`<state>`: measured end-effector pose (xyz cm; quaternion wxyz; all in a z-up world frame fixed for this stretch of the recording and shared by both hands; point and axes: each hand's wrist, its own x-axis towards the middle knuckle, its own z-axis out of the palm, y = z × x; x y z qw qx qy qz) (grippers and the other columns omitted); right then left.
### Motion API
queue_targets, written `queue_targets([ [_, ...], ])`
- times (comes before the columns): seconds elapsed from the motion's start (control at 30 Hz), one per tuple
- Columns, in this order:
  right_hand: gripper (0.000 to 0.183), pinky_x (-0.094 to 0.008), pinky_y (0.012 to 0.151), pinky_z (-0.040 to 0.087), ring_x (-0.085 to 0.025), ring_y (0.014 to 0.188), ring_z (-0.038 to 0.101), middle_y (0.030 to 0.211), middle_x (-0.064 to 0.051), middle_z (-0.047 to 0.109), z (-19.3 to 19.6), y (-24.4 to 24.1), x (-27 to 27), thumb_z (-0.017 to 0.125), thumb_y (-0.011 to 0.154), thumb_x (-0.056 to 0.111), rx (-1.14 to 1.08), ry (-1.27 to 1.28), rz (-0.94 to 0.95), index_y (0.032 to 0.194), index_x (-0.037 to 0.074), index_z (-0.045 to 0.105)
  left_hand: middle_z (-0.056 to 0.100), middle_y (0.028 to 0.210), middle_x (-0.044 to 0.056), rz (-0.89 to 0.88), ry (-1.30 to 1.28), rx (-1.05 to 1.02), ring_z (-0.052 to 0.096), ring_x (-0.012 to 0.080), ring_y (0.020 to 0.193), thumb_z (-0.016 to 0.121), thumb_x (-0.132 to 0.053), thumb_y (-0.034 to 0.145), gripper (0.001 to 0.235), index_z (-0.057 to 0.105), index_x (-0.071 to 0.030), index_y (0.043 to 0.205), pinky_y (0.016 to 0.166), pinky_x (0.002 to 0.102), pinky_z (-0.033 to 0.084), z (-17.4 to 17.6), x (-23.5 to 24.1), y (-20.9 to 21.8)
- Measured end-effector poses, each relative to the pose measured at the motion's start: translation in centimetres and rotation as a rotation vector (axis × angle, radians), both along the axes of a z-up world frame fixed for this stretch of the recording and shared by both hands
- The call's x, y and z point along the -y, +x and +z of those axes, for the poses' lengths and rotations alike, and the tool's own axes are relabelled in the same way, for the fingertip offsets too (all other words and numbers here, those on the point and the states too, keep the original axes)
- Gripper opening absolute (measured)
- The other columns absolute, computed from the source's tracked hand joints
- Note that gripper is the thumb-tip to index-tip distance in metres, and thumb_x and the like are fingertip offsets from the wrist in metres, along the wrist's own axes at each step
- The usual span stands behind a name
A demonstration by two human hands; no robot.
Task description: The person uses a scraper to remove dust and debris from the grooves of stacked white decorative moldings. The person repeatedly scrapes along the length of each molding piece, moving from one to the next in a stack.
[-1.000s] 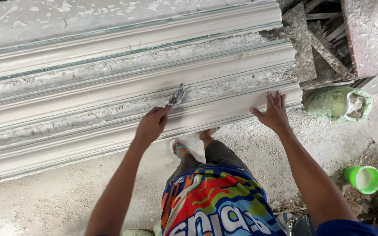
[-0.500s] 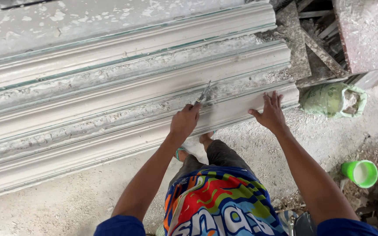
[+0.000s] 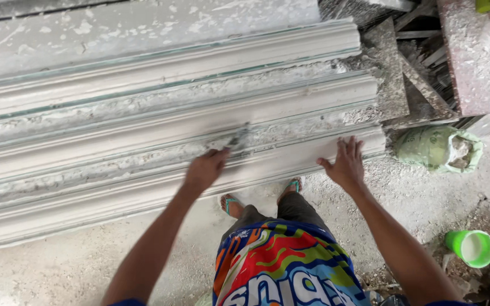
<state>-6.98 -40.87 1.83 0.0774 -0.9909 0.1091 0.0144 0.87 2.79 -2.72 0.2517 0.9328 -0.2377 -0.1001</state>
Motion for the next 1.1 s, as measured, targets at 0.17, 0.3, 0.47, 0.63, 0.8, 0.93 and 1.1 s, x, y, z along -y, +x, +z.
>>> queue_targets([
  [0.17,0.104,-0.064,0.117,0.036,-0.059,0.145,0.035,0.156,-0.038,0.039,1.6,0.4,-0.7,0.073,0.075,0.071,-0.08,-0.029,-0.016,0.15,0.003,0.05,0.068,0.11,0.011,-0.007,-0.067,0.022,0.075,0.0416,0.08,0.055,-0.027,0.099,0.035,0.059,-0.03,0.134,0.067,0.055,0.063,0.6,22.4,1.6],
  [0.3,0.097,-0.057,0.12,0.036,-0.05,0.151,0.033,0.163,-0.029,0.035,4.6,1.0,-0.4,0.072,0.081,0.066,-0.278,-0.001,-0.006,0.153,0.005,0.047,0.066,0.104,0.016,-0.077,-0.174,0.03,0.072,0.0463,0.073,0.058,-0.023,0.098,0.033,0.06,-0.026,0.13,0.057,0.059,0.059,0.4,37.5,2.4],
  [0.47,0.057,-0.05,0.114,0.044,-0.032,0.143,0.05,0.153,-0.008,0.054,1.7,-0.4,11.5,0.062,0.097,0.052,-0.258,0.224,0.028,0.145,0.022,0.059,0.067,0.108,0.02,-0.112,-0.172,-0.033,0.072,0.0491,0.083,0.058,-0.021,0.098,0.035,0.059,-0.02,0.133,0.063,0.063,0.06,-0.3,40.3,1.9],
  [0.63,0.035,-0.049,0.098,0.057,-0.037,0.119,0.068,0.127,-0.015,0.071,0.5,0.7,22.3,0.067,0.1,0.029,-0.041,0.466,-0.004,0.13,0.013,0.072,0.068,0.107,0.02,-0.104,-0.045,-0.06,0.074,0.0441,0.079,0.058,-0.019,0.1,0.035,0.058,-0.019,0.135,0.06,0.056,0.062,4.9,32.8,0.7],
  [0.8,0.047,-0.054,0.1,0.055,-0.038,0.123,0.065,0.129,-0.017,0.07,1.0,4.5,24.7,0.058,0.107,0.046,-0.239,0.771,-0.303,0.134,0.009,0.067,0.07,0.089,-0.001,-0.046,0.224,0.229,0.075,0.0209,0.067,0.058,-0.019,0.099,0.019,0.066,-0.022,0.116,0.05,0.038,0.06,6.0,40.3,1.3],
  [0.93,0.044,-0.052,0.097,0.054,-0.037,0.121,0.065,0.133,-0.022,0.066,-1.4,7.0,25.3,0.053,0.111,0.036,-0.243,1.04,-0.425,0.138,0.002,0.061,0.067,0.087,0.01,0.079,-0.056,0.186,0.073,0.0326,0.061,0.057,-0.017,0.099,0.014,0.063,-0.021,0.112,0.045,0.046,0.056,-0.1,49.7,0.7],
  [1.1,0.045,-0.059,0.104,0.047,-0.042,0.126,0.061,0.137,-0.026,0.062,-0.8,7.2,25.2,0.052,0.111,0.03,-0.219,1.221,-0.535,0.141,-0.002,0.055,0.068,0.097,0.007,0.04,0.061,0.254,0.075,0.0271,0.068,0.055,-0.016,0.102,0.017,0.065,-0.022,0.114,0.043,0.037,0.058,7.4,42.9,-1.4],
])
